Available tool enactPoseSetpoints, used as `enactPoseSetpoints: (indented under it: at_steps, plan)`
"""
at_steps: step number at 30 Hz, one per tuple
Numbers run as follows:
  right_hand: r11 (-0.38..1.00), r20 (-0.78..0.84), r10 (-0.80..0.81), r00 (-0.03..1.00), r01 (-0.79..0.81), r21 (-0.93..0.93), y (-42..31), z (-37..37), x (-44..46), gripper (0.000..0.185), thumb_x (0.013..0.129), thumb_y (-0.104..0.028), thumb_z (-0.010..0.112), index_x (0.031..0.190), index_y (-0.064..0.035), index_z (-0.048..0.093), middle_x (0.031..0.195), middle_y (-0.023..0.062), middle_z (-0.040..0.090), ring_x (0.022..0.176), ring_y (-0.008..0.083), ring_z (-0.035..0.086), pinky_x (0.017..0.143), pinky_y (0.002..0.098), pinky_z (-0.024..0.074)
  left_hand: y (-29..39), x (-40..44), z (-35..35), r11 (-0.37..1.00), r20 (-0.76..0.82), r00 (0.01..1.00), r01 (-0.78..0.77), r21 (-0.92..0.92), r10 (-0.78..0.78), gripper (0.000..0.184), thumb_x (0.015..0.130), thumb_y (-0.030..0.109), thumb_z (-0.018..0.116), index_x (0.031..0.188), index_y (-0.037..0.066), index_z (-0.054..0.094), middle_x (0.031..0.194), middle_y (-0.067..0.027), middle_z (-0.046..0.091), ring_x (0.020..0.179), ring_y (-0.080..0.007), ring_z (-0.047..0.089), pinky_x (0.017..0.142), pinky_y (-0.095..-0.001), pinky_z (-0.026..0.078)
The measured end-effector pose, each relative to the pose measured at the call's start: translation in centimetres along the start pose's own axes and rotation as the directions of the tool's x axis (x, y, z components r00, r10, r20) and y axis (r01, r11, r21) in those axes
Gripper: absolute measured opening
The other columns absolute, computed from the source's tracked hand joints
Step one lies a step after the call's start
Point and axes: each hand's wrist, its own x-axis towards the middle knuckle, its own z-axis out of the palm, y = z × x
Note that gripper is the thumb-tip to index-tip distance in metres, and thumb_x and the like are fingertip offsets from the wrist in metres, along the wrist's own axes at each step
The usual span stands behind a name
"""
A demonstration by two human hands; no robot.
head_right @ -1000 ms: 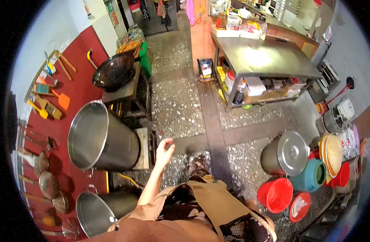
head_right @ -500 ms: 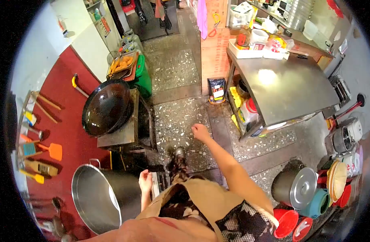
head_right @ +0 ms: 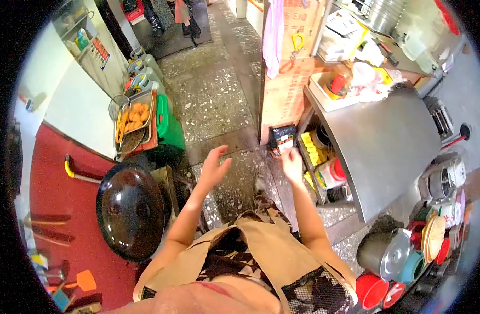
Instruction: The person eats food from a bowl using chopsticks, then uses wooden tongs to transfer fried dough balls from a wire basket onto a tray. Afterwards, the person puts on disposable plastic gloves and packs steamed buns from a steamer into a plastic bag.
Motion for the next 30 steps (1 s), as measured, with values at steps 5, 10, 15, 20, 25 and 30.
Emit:
enactPoseSetpoints:
  at_steps: [5, 10, 15, 20, 25, 30]
  plan:
    - [0.937, -0.196, -0.326, 0.925, 0.29, -0.193, -8.7, 7.0, 18.8, 0.039, 0.084, -0.018, 0.062, 0.118, -0.0042, 0.049, 0.1, 0.0048, 0.053, 0.088, 0.0144, 0.049, 0.078, 0.0276, 0.0433, -1.8, 13.3, 5.3, 0.993, 0.025, 0.999, -0.018, -0.119, 0.021, 0.043, 0.077, 0.018, 0.061, 0.116, 0.0, 0.05, 0.112, -0.0196, 0.053, 0.104, -0.0321, 0.052, 0.09, -0.0379, 0.041]
    - [0.839, -0.052, -0.542, 0.839, 0.537, -0.09, -11.1, 12.4, 33.9, 0.034, 0.082, -0.008, 0.063, 0.111, 0.0036, 0.05, 0.097, 0.0092, 0.058, 0.081, 0.0148, 0.054, 0.069, 0.0257, 0.0469, -0.3, 25.6, 4.7, 0.998, 0.148, 0.989, -0.012, -0.067, 0.021, 0.043, 0.079, 0.019, 0.059, 0.117, 0.0, 0.048, 0.113, -0.0175, 0.051, 0.108, -0.0335, 0.048, 0.092, -0.0377, 0.04]
    - [0.909, 0.007, -0.364, 0.932, 0.353, 0.221, -3.6, 11.0, 35.2, 0.022, 0.088, -0.01, 0.05, 0.105, 0.0043, 0.053, 0.097, 0.0106, 0.059, 0.084, 0.0178, 0.055, 0.073, 0.0308, 0.0459, 0.1, 34.1, 2.5, 0.907, 0.189, 0.971, 0.21, -0.366, -0.149, 0.058, 0.077, 0.025, 0.066, 0.123, -0.002, 0.042, 0.104, -0.0168, 0.054, 0.091, -0.0232, 0.057, 0.079, -0.033, 0.047]
    - [0.985, 0.074, -0.171, 0.983, 0.168, 0.034, -4.8, 13.9, 31.7, 0.034, 0.086, -0.026, 0.041, 0.1, 0.0007, 0.056, 0.095, 0.0092, 0.058, 0.087, 0.0194, 0.056, 0.075, 0.0313, 0.0454, -3.8, 37.8, 5.7, 0.934, 0.222, 0.97, -0.012, -0.358, 0.097, 0.028, 0.072, 0.018, 0.065, 0.095, 0.004, 0.055, 0.082, -0.016, 0.061, 0.076, -0.0326, 0.06, 0.064, -0.0365, 0.048]
    - [0.994, -0.157, -0.11, 0.981, 0.11, -0.011, -5.1, 17.7, 35.3, 0.025, 0.084, -0.024, 0.045, 0.083, -0.002, 0.056, 0.079, 0.0045, 0.055, 0.069, 0.0142, 0.05, 0.06, 0.0291, 0.0415, -5.7, 41.2, 4.5, 0.952, 0.257, 0.938, -0.165, -0.258, 0.232, 0.024, 0.075, 0.014, 0.058, 0.098, 0.008, 0.056, 0.08, -0.0156, 0.062, 0.076, -0.0359, 0.06, 0.064, -0.0417, 0.048]
    - [0.865, -0.362, -0.29, 0.886, 0.081, -0.494, -1.0, 22.1, 37.9, 0.023, 0.085, -0.022, 0.051, 0.076, -0.0013, 0.052, 0.068, 0.0067, 0.052, 0.061, 0.0162, 0.047, 0.056, 0.0312, 0.0403, -12.6, 43.4, 0.5, 0.889, 0.197, 0.928, -0.216, -0.404, 0.316, 0.039, 0.075, 0.008, 0.053, 0.114, 0.009, 0.053, 0.1, -0.0163, 0.061, 0.091, -0.0326, 0.059, 0.075, -0.0392, 0.048]
